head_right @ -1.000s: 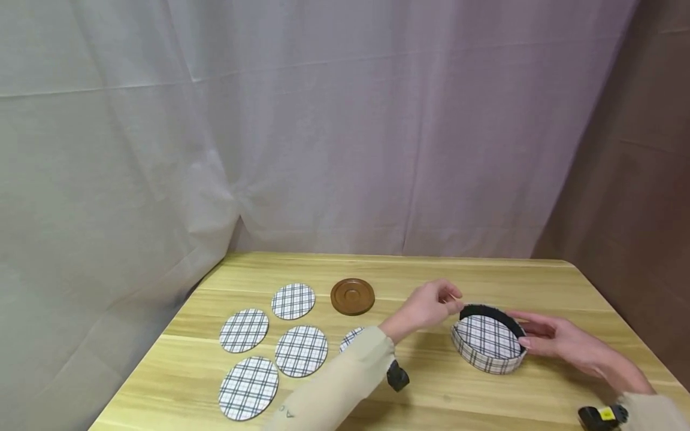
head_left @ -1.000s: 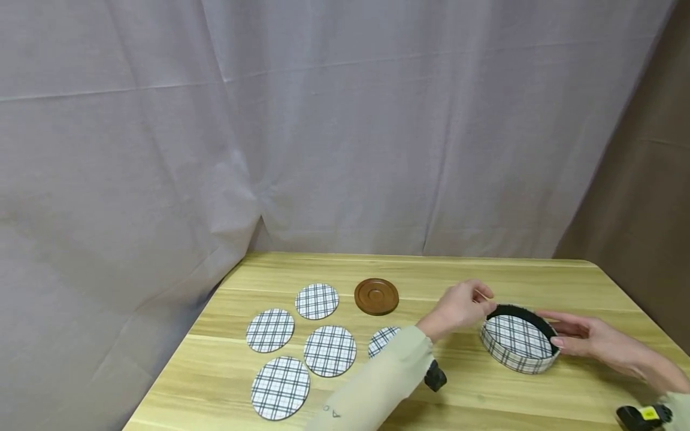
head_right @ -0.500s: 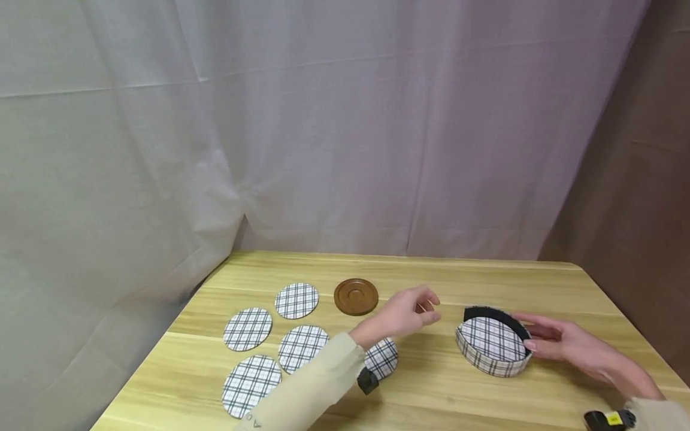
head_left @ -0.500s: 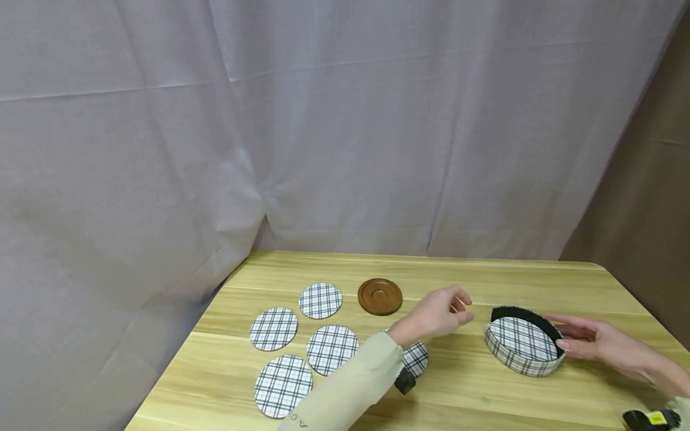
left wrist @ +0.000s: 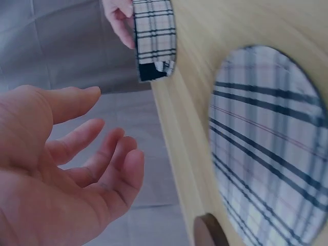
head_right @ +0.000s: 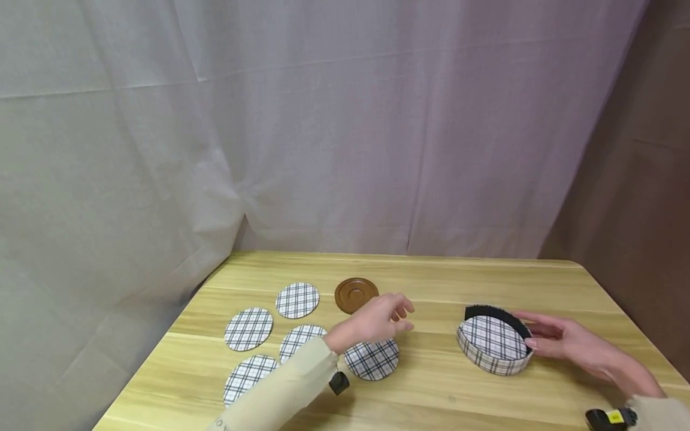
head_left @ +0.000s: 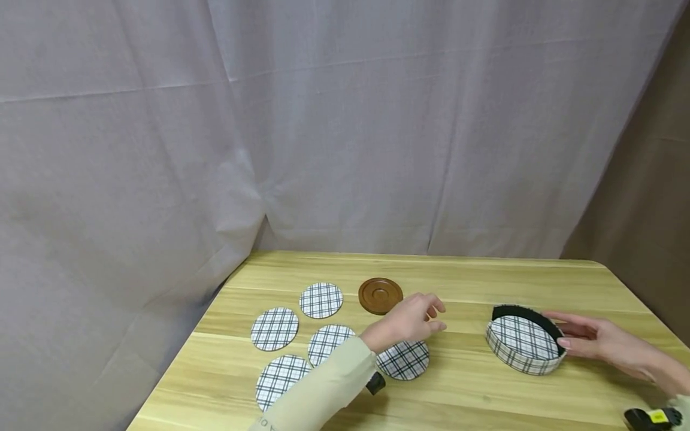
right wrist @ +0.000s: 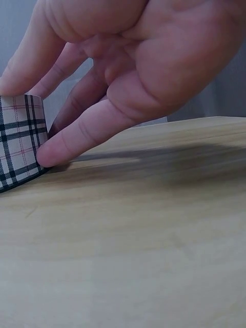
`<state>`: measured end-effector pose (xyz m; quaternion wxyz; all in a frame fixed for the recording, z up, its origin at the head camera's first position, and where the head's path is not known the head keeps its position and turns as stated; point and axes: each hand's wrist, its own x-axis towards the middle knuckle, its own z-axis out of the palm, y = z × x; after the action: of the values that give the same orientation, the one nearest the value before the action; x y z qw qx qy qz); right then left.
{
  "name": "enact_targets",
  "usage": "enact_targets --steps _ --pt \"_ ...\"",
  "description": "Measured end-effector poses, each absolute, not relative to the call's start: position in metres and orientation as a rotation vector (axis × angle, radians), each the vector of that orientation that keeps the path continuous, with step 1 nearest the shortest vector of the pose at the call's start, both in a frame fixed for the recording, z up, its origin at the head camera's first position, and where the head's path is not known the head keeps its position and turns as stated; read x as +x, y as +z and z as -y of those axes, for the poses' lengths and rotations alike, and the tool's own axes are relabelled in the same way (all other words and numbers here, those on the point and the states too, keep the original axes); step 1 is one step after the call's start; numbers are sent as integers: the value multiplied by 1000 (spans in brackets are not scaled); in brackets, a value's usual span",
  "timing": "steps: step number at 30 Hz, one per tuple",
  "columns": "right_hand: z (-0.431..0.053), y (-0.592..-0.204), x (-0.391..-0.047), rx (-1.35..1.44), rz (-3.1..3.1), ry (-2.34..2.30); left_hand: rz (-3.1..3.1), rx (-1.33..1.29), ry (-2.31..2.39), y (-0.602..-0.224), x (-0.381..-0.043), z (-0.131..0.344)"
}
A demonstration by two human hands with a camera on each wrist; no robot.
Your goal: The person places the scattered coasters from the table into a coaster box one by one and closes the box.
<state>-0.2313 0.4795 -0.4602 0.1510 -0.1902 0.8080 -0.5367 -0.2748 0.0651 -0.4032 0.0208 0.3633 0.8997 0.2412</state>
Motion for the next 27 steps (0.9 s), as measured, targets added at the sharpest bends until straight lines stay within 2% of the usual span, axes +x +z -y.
enact_targets --steps 6,16,27 --pt "-480 -461 -232 -577 -2291 -1563 -2783 1138 607 -416 -275 -51" --pt "-482 -460 -232 -501 -2353 -1500 -2764 958 461 -429 -276 -24" --pt "-483 -462 -234 -564 -2288 -1548 -2821 936 138 -436 -270 -20"
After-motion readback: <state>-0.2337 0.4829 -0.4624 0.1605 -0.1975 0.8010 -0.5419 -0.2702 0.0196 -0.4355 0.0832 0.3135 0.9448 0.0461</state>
